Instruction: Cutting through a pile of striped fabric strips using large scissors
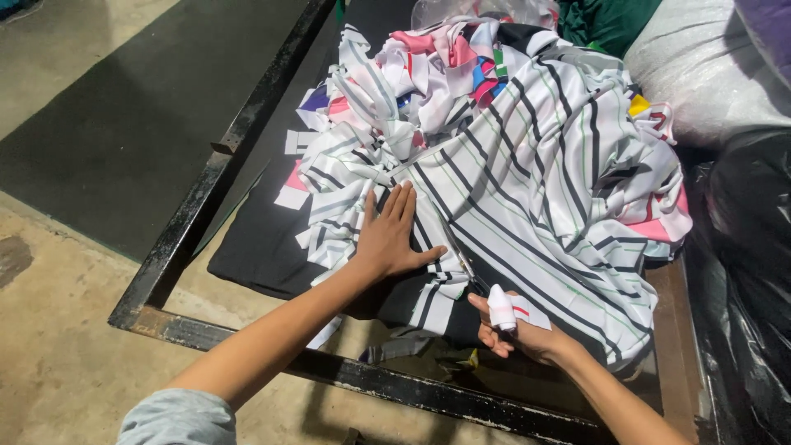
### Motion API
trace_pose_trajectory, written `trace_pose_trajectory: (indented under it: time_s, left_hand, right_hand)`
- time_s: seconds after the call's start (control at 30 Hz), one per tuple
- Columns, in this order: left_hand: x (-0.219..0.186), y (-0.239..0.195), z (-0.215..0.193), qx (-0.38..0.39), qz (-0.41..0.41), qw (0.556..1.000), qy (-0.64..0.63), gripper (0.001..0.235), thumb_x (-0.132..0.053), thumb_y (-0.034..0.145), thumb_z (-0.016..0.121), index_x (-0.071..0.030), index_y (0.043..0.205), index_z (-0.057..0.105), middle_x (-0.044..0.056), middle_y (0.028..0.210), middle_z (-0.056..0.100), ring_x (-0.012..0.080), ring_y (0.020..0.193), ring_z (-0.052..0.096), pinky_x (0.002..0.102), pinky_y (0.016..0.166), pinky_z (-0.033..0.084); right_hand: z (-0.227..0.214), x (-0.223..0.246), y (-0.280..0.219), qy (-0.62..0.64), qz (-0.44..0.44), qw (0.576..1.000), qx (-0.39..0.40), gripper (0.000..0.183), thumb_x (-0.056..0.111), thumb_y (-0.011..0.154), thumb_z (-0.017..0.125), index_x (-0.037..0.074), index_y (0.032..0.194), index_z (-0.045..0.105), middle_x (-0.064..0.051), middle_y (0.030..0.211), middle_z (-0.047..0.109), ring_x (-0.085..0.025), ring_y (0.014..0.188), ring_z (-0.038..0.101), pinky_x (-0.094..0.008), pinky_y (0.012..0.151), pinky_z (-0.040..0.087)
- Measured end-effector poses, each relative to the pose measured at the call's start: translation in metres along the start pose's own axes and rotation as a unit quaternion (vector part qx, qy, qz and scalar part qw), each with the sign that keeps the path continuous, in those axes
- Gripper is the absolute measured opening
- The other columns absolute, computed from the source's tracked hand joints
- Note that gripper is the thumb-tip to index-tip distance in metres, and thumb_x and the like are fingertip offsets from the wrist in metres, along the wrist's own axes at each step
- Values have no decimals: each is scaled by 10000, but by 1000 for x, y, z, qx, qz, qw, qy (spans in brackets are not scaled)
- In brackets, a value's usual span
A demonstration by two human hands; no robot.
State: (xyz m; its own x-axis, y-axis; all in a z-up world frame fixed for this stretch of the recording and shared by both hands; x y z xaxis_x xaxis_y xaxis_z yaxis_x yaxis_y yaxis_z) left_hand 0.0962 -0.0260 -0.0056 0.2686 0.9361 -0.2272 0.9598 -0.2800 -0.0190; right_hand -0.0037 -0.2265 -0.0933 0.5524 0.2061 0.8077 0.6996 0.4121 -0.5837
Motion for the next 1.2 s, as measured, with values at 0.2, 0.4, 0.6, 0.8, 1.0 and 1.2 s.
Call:
trace_pose_trajectory:
  time_s: [0.2,0.4,0.6,0.8,1.0,1.2]
  left_hand:
    - [-2,-1,1,16,-3,1000,2,1202,-882,825,366,-10,1635,197,158,1730,153,284,1609,119,627,1248,-39]
    - [-1,0,-2,26,-9,1000,-7,1214,-892,818,358,-14,1637,180,156,1731,145,277,1609,113,628,1247,-42]
    - [1,1,1,17,-6,1000,-8,1217,-887,814,377,-10,1635,189,159,1729,148,283,1607,113,630,1241,-54]
    - [0,0,-1,1,-3,1000,-3,1209,-881,818,388,-9,1633,193,156,1727,157,279,1605,123,626,1246,-56]
    - [0,1,1,-5,2,1000,-11,1204,-888,825,374,-13,1633,198,156,1727,160,283,1603,127,624,1243,-51]
    - [1,-2,-3,-18,-2,1000,2,1190,-881,836,378,-15,1634,203,158,1726,166,283,1601,140,624,1246,-34]
  right_hand:
    - [-10,-14,14,11,4,1000,-17,486,342,986,698,14,680,513,-269,577,648,-281,339,611,-293,319,439]
    - [10,30,-4,-10,-2,1000,-12,470,312,989,684,30,663,498,-249,572,644,-243,337,595,-268,319,421]
    - [2,20,1,-2,15,1000,-27,475,325,981,695,32,665,495,-261,570,650,-254,328,588,-283,316,431]
    - [11,25,1,14,0,1000,9,328,188,940,686,16,723,510,-277,635,675,-266,381,639,-271,339,454]
    - [3,-3,22,20,-9,1000,16,317,175,939,679,13,718,519,-265,637,684,-252,393,650,-259,349,476]
    - [20,45,-2,21,-15,1000,3,468,318,1003,665,51,674,466,-254,585,638,-243,342,596,-240,312,429]
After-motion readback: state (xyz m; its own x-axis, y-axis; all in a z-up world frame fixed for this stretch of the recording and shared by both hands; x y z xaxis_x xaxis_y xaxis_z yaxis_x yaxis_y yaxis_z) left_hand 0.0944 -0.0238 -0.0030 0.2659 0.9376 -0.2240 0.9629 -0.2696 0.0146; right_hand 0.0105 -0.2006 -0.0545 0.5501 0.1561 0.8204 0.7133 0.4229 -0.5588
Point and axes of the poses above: each hand's wrist, its own y-axis towards the middle knuckle, its own z-axis out of the palm, x = y × z, the point moved 10 cm from there along y, towards the middle knuckle
